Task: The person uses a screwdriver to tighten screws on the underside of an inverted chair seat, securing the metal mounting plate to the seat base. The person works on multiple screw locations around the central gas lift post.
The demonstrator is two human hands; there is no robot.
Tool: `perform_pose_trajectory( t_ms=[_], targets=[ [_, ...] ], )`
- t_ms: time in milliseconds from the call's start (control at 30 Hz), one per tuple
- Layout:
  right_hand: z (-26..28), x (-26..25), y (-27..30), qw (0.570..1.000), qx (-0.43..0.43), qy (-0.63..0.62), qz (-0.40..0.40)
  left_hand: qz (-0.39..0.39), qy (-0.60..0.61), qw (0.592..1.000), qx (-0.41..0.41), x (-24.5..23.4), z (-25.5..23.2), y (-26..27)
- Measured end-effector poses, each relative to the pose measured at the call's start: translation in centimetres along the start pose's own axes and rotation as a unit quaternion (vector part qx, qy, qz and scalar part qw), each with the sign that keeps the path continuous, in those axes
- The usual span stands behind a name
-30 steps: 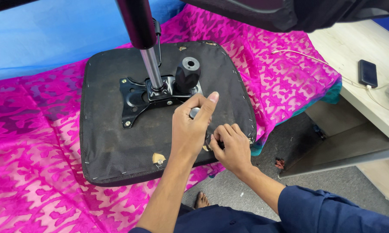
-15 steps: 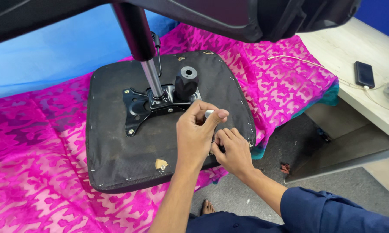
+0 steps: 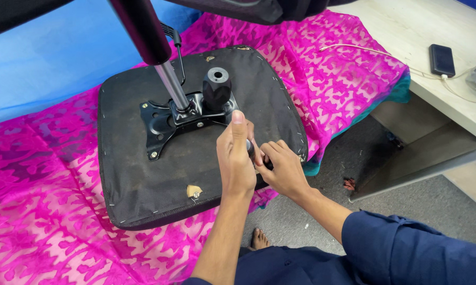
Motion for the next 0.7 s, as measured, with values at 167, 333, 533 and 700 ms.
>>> perform_pose_trajectory(
  t_ms=[167,333,533,700],
  targets=[
    [-0.5,0.1,0.0,1.000,0.015,0.001,0.005,-0.007,0.004,0.999,-0.047,0.4,0.6,-0.3],
    [-1.3,0.6,0.1,1.000,0.010,-0.015,-0.002,0.029,-0.017,0.997,-0.076,1.0,1.1,-0.3],
    [-1.5,0.7,0.0,1.000,0.003,-0.016,-0.008,0.066,-0.013,0.995,-0.079,1.2,1.6,-0.7],
    [-0.4,0.2,0.1,0.999,-0.015,-0.001,-0.030,0.038,0.050,0.991,-0.114,0.0,1.5,-1.3]
  ],
)
Point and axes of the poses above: each hand's wrist, its own y-axis away from the middle knuckle, its own x-axis out of the palm, z = x × y, the point moved 3 cm from there along -y, towards the middle knuckle, and after that the axes turned 12 degrees about x, right-handed, at the moved point
